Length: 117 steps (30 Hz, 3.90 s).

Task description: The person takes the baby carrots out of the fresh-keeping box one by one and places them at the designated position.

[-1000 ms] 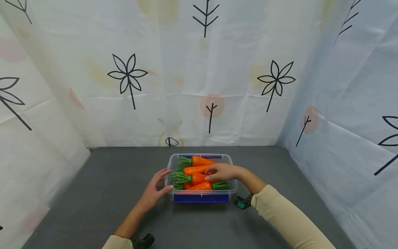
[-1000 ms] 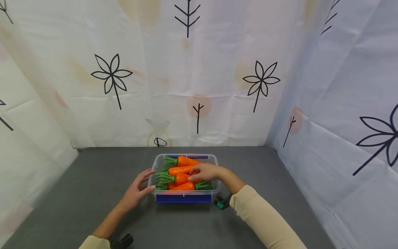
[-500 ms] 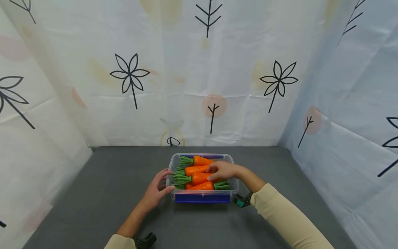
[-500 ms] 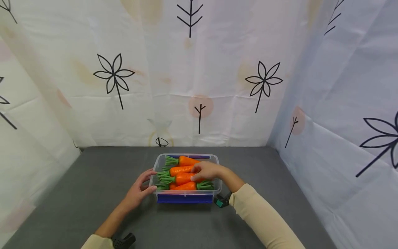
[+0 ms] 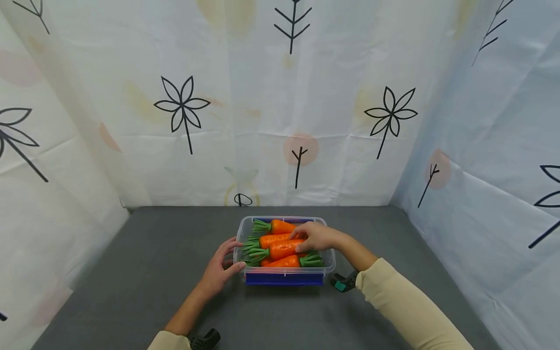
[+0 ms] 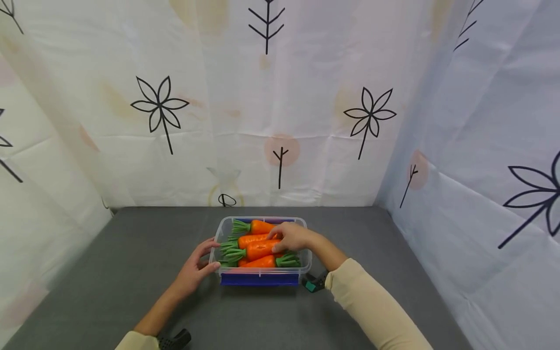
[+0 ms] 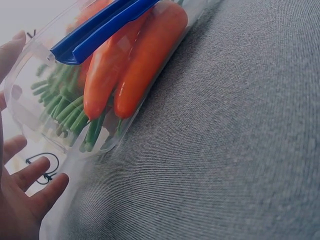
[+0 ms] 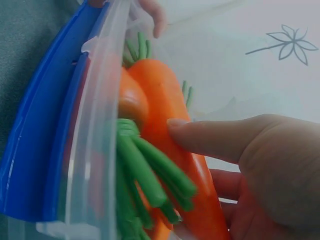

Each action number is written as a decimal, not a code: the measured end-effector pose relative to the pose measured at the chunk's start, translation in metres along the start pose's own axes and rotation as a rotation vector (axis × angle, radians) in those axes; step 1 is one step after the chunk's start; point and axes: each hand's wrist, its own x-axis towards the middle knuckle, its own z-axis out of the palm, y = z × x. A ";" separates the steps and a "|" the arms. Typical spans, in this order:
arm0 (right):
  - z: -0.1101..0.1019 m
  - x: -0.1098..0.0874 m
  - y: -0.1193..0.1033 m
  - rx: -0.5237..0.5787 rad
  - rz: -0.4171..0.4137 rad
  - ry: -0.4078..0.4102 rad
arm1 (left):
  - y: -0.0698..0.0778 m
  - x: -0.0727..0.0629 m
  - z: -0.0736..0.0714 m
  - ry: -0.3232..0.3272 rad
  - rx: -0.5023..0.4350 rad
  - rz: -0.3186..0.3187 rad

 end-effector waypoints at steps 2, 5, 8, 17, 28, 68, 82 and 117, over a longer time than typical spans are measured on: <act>-0.004 -0.004 -0.002 -0.001 -0.006 0.008 | -0.001 0.000 0.000 -0.002 0.000 0.006; -0.012 -0.011 -0.005 0.000 -0.017 0.030 | -0.005 -0.001 0.000 -0.004 -0.005 0.030; -0.020 -0.017 -0.005 0.009 -0.023 0.059 | -0.004 -0.002 0.000 -0.002 -0.010 0.046; -0.045 -0.035 0.005 0.052 0.020 0.214 | 0.020 -0.002 0.000 0.009 0.022 -0.015; -0.047 -0.051 0.044 0.106 0.154 0.426 | 0.001 -0.001 -0.005 -0.053 0.006 -0.002; 0.024 -0.044 0.145 0.117 0.633 0.837 | 0.032 -0.007 -0.003 -0.035 0.026 0.049; 0.023 -0.039 0.137 0.147 0.652 0.713 | 0.031 -0.006 -0.003 -0.040 0.008 0.052; 0.024 -0.047 0.128 0.326 0.592 0.636 | 0.028 -0.007 -0.004 -0.042 0.017 0.060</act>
